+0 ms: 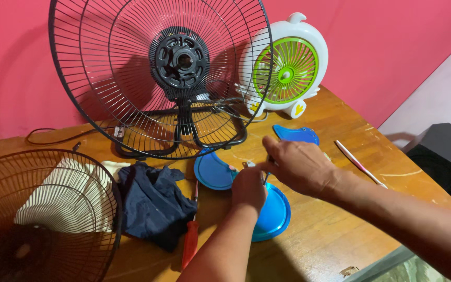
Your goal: The person removes blue fan blades from a fan hub, then uses a screwdriver to attach the blades to a central hub piece on the table. The blades are handled one at a time and secured with screws.
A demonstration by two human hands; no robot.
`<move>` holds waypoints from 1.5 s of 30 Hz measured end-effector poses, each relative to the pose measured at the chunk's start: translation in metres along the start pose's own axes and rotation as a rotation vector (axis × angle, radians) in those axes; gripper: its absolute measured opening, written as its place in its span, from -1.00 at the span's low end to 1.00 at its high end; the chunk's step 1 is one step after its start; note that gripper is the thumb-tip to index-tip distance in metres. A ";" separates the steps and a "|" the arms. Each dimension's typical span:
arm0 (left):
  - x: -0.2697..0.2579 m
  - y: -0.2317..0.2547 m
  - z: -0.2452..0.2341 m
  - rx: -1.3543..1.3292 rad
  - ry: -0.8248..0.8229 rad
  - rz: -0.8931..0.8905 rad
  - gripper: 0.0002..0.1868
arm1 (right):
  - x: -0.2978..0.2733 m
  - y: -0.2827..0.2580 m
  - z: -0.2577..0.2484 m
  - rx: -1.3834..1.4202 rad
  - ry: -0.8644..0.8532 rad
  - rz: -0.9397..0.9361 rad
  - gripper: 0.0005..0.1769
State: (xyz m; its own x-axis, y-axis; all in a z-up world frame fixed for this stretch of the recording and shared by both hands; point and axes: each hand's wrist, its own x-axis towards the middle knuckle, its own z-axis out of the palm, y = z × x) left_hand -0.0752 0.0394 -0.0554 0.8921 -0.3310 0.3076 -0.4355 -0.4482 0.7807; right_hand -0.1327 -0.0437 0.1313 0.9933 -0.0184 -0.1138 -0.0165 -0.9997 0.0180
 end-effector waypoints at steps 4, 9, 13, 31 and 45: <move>0.005 0.003 -0.001 0.142 -0.035 -0.034 -0.90 | -0.002 0.004 -0.002 0.395 0.111 -0.605 -0.67; -0.003 0.008 -0.007 0.036 -0.016 0.052 -0.70 | -0.003 -0.004 0.007 0.083 0.122 -0.173 -0.64; 0.002 0.011 -0.005 0.188 -0.077 -0.066 -0.92 | 0.001 0.000 0.005 0.154 0.052 -0.155 -0.59; 0.005 0.010 -0.008 0.150 -0.092 -0.145 -0.86 | 0.012 0.020 0.011 0.150 0.147 -0.251 -0.55; 0.008 0.004 0.004 0.245 -0.126 -0.165 -0.73 | 0.011 0.017 0.003 -0.049 0.094 -0.086 -0.52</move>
State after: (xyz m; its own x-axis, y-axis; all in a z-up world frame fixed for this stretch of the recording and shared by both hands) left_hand -0.0706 0.0317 -0.0520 0.9379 -0.3305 0.1057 -0.3157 -0.6860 0.6556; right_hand -0.1226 -0.0611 0.1277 0.9972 0.0709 -0.0232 0.0722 -0.9955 0.0608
